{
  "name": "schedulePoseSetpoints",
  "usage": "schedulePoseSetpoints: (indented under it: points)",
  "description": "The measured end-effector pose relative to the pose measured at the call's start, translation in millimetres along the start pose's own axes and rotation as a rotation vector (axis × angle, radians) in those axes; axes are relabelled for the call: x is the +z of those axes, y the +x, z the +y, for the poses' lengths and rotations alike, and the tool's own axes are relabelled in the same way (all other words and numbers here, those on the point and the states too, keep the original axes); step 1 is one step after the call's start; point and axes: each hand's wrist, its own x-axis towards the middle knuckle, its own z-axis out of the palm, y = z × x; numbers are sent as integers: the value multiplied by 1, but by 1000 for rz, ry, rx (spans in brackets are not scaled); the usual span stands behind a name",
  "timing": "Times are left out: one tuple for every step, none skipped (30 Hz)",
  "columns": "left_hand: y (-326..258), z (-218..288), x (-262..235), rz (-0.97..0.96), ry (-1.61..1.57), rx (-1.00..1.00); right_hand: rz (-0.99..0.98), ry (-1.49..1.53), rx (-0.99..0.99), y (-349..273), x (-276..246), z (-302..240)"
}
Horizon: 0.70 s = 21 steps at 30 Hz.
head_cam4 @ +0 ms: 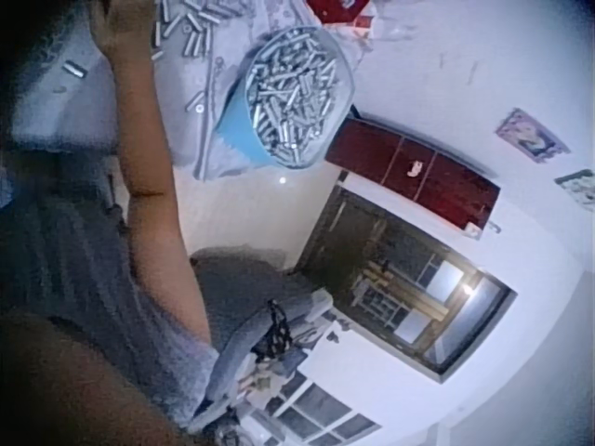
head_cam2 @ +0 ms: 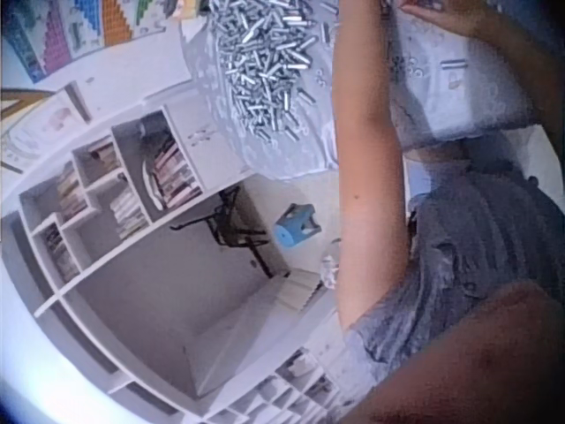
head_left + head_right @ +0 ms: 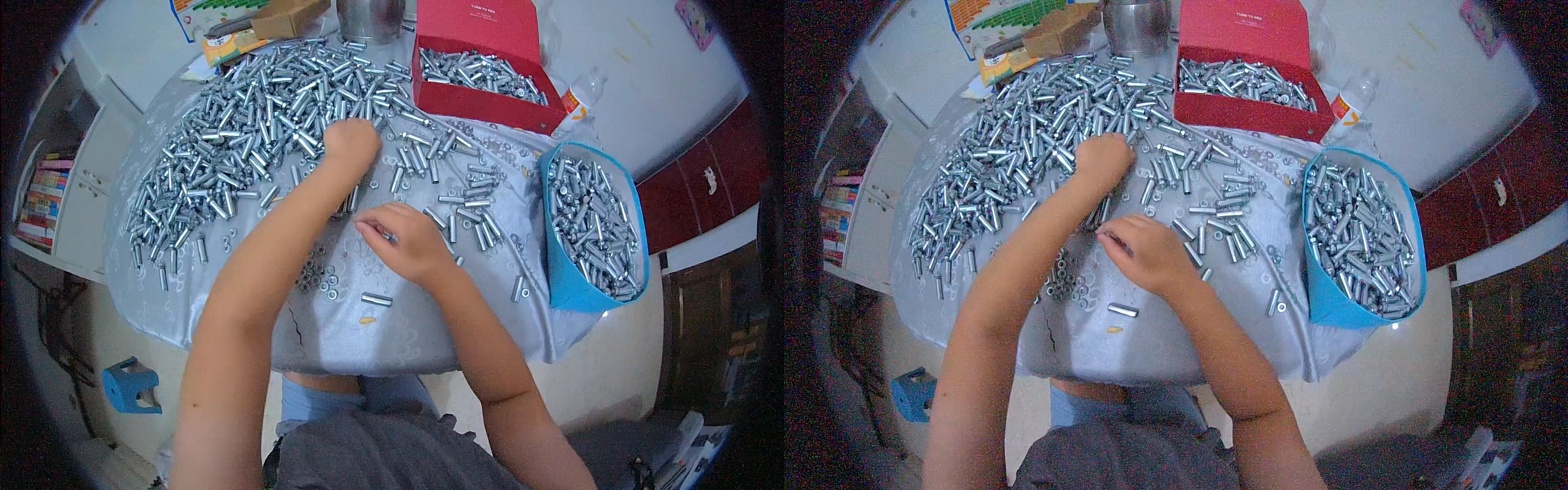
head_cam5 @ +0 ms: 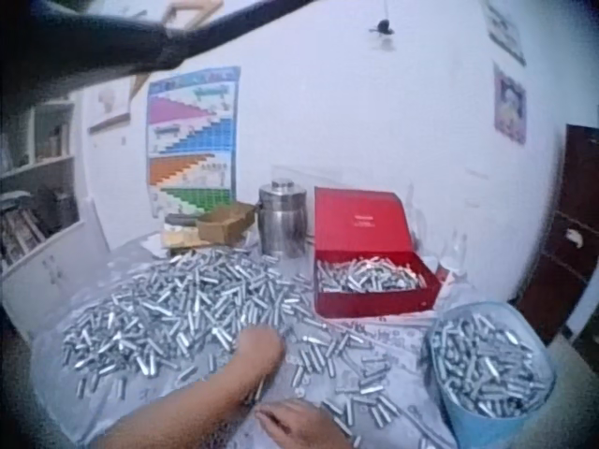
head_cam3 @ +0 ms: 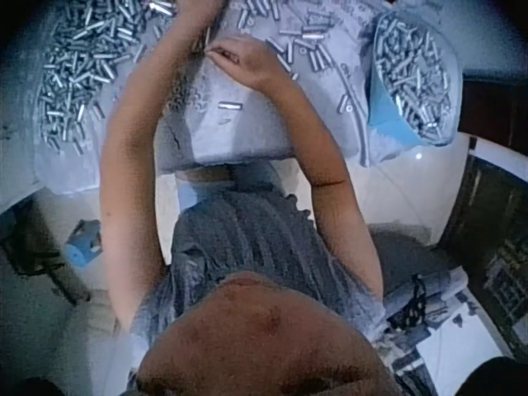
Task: The person sits at a table covered with a white cloth and assembles metal hardware by hand. They repeatedly pick up cylindrical metal pieces and small washers, fit the washers onto the cylinders, and place the assembled units into a blue plastic bin.
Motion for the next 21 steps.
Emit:
schedulePoseSetpoints:
  points:
    - [-1,-3,-7,-36,-49,14,-3,-13,-2,0,-1,2]
    - [-6,-4,-21,-76,-94,28,-6,-21,-3,-1,-1,4]
    - [-13,-4,-36,-148,-145,44,-7,-27,-5,-1,-2,5]
    - [-24,-4,-49,-213,-213,49,-5,-35,-3,-2,-2,5]
    - [-35,-7,-60,-279,-284,54,-5,-46,0,-2,-3,6]
    - [-39,-12,-66,-345,-355,62,5,-45,-3,-2,-3,7]
    - [-37,-25,-71,-373,-357,74,11,-39,-10,-2,-3,6]
    - [-32,-43,-73,-403,-359,82,15,-30,-16,-2,-2,5]
    - [-13,-72,-71,-340,-236,175,23,-28,-32,-1,-1,4]
    - [10,-104,-70,-277,-112,263,28,-24,-49,0,2,2]
    - [28,-128,-83,-163,-373,43,31,-21,-67,1,3,1]
    - [37,-146,-96,-39,-626,-180,32,-6,-60,1,4,-2]
    - [41,-153,-93,125,-507,-140,37,-1,-51,1,2,-2]
    - [42,-158,-88,287,-385,-102,42,6,-42,1,1,-2]
    - [43,-162,-81,446,-257,-63,37,6,-47,1,1,-2]
    - [31,-154,-73,300,-356,-8,32,8,-47,1,1,-1]
    - [17,-131,-64,155,-469,63,34,-9,-37,-1,-2,2]
    - [-3,-106,-71,3,-421,37,28,-14,-31,-1,-3,2]
    - [-19,-87,-72,-147,-454,-46,18,-16,-29,-1,-4,0]
    - [-34,-73,-76,-190,-395,-53,5,-13,-27,-1,-3,-1]
    - [-45,-70,-65,-218,-433,-55,9,-4,-44,-1,-1,-2]
